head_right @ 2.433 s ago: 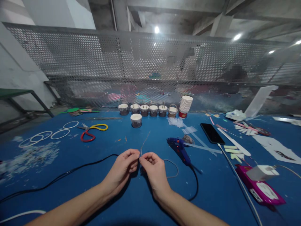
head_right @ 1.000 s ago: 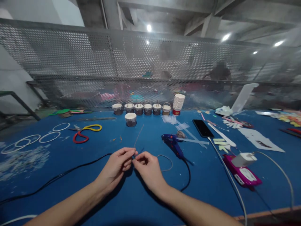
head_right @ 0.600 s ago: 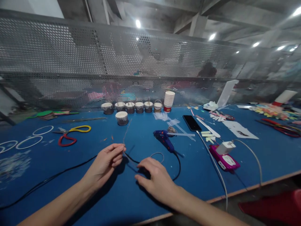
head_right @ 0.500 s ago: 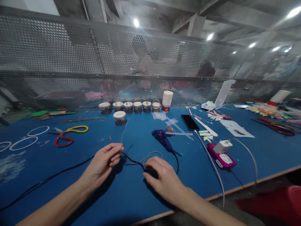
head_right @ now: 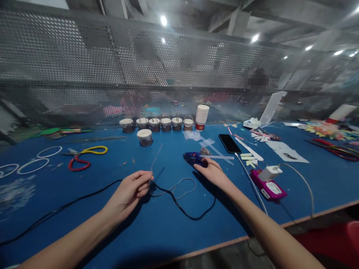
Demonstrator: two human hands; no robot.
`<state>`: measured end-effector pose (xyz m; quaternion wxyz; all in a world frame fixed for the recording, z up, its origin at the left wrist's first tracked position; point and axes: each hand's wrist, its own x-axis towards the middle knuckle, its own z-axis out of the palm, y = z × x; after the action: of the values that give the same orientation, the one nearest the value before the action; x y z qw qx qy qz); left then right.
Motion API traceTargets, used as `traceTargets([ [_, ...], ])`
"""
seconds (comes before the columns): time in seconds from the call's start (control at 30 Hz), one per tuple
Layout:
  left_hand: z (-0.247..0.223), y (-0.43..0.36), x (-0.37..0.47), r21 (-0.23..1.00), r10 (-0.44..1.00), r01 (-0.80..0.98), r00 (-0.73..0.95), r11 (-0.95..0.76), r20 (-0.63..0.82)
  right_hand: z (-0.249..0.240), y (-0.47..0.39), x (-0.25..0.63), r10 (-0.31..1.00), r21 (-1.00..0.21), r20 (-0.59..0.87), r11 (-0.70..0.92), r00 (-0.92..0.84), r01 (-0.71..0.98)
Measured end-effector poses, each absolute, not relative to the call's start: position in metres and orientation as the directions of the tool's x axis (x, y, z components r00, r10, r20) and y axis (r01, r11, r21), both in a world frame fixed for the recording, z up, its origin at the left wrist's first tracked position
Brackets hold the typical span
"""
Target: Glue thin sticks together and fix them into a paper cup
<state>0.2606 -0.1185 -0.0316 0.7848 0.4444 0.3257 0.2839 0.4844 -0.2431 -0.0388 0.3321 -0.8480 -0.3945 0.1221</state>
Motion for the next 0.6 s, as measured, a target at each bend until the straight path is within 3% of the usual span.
traceTargets([
  [0.43,-0.039,-0.110,0.260,0.879,0.741,-0.153,0.614,0.451,-0.273,-0.047,-0.227,0.464,0.769,-0.787,-0.015,-0.403,0.639,0.466],
  [0.6,-0.041,-0.108,0.260,0.882,0.732,-0.139,0.623,0.451,-0.276,-0.033,-0.244,0.432,0.843,-0.815,0.022,-0.296,0.537,0.498],
])
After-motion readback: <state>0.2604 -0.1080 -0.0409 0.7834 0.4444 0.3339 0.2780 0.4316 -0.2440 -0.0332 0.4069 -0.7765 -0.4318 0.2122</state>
